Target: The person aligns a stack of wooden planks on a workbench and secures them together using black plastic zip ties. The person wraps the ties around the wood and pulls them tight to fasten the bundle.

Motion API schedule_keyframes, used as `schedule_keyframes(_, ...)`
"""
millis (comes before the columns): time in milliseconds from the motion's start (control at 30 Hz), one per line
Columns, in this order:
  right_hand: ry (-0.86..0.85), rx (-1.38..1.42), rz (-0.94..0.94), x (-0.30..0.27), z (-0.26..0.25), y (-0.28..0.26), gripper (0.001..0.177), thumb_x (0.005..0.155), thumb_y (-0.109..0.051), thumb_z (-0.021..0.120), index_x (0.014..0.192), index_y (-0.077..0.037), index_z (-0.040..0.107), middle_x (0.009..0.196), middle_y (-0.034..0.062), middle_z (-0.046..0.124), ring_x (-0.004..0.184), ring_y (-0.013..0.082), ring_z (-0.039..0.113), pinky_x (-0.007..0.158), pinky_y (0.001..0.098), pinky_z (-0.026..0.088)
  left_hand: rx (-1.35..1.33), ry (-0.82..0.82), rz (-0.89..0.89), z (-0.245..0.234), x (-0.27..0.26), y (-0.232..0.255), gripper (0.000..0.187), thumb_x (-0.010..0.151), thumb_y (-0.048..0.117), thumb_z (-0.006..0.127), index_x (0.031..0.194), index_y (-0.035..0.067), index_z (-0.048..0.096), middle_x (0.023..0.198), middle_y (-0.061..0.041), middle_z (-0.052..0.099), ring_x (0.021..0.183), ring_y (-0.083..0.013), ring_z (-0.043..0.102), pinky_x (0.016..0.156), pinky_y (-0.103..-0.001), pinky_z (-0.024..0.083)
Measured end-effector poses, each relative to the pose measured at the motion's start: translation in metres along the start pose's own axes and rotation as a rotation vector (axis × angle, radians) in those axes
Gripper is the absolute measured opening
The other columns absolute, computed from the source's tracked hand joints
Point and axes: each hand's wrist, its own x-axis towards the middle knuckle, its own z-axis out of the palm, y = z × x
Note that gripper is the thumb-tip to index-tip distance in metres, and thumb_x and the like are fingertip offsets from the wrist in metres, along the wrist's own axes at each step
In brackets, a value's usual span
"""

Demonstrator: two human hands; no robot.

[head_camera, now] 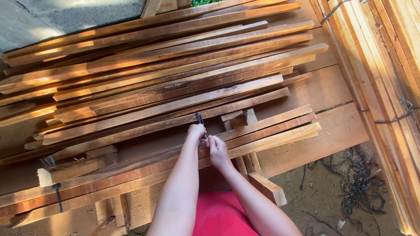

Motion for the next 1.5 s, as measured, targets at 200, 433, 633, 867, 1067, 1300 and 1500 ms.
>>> schedule_keyframes(200,-0.063,-0.434,-0.553,-0.017,-0.016,-0.022,0.028,0.104,-0.014,0.056,0.076,-0.013,0.060,0.084,0.0021,0.071,0.099,0.0215,0.072,0.097,0.0365,0.040,0.009,0.017,0.011,-0.001,0.001,-0.001,0.021,0.060,0.026,0.066,0.074,0.021,0.080,0.074,0.001,0.076,0.105,-0.0298,0.072,0.093,-0.037,0.049)
schedule_keyframes(433,-0.060,-0.578,-0.639,-0.021,-0.013,-0.026,0.027,0.102,-0.018,0.058,0.074,-0.017,0.058,0.083,-0.0043,0.069,0.099,0.0162,0.071,0.094,0.0341,0.043,0.053,-0.006,-0.020,-0.020,-0.036,0.011,0.031,0.087,0.040,0.053,0.082,0.025,0.080,0.072,0.006,0.076,0.097,-0.0220,0.075,0.091,-0.034,0.053)
schedule_keyframes(633,-0.008,-0.630,-0.702,-0.018,-0.007,-0.021,0.028,0.099,-0.018,0.059,0.071,-0.016,0.059,0.078,-0.0025,0.067,0.096,0.0187,0.072,0.093,0.0359,0.045,-0.120,-0.090,0.242,-0.032,-0.033,-0.001,0.041,0.100,0.040,0.051,0.090,0.013,0.080,0.074,-0.001,0.075,0.081,-0.0179,0.074,0.086,-0.034,0.053)
schedule_keyframes(867,0.009,-0.668,-0.731,-0.021,-0.006,-0.024,0.028,0.100,-0.021,0.058,0.073,-0.016,0.061,0.079,-0.0023,0.066,0.095,0.0191,0.071,0.093,0.0367,0.044,0.430,-0.248,0.361,-0.091,-0.133,0.018,0.045,0.091,0.049,0.062,0.126,0.025,0.074,0.126,-0.005,0.075,0.132,-0.0335,0.059,0.112,-0.048,0.045)
schedule_keyframes(1067,0.031,-0.709,-0.755,-0.021,-0.006,-0.020,0.027,0.099,-0.022,0.059,0.073,-0.016,0.061,0.080,-0.0008,0.066,0.097,0.0197,0.070,0.093,0.0376,0.045,0.408,-0.077,0.472,-0.062,-0.097,-0.014,0.035,0.094,0.051,0.059,0.117,0.031,0.076,0.111,0.001,0.078,0.120,-0.0281,0.067,0.102,-0.046,0.050)
schedule_keyframes(1300,0.043,-0.713,-0.759,-0.021,-0.006,-0.014,0.024,0.097,-0.021,0.060,0.073,-0.018,0.062,0.081,-0.0034,0.067,0.098,0.0162,0.071,0.093,0.0366,0.045,0.071,-0.126,0.534,-0.043,-0.071,-0.004,0.046,0.106,0.046,0.039,0.083,0.023,0.072,0.076,0.005,0.077,0.096,-0.0206,0.074,0.087,-0.039,0.056)
schedule_keyframes(1500,0.033,-0.692,-0.733,-0.022,-0.006,-0.013,0.026,0.099,-0.022,0.059,0.073,-0.018,0.061,0.082,-0.0047,0.068,0.099,0.0151,0.070,0.094,0.0356,0.045,-0.456,-0.168,0.187,-0.010,-0.015,0.006,0.034,0.100,0.028,0.048,0.072,0.012,0.059,0.054,0.001,0.050,0.044,-0.0154,0.059,0.049,-0.028,0.053)
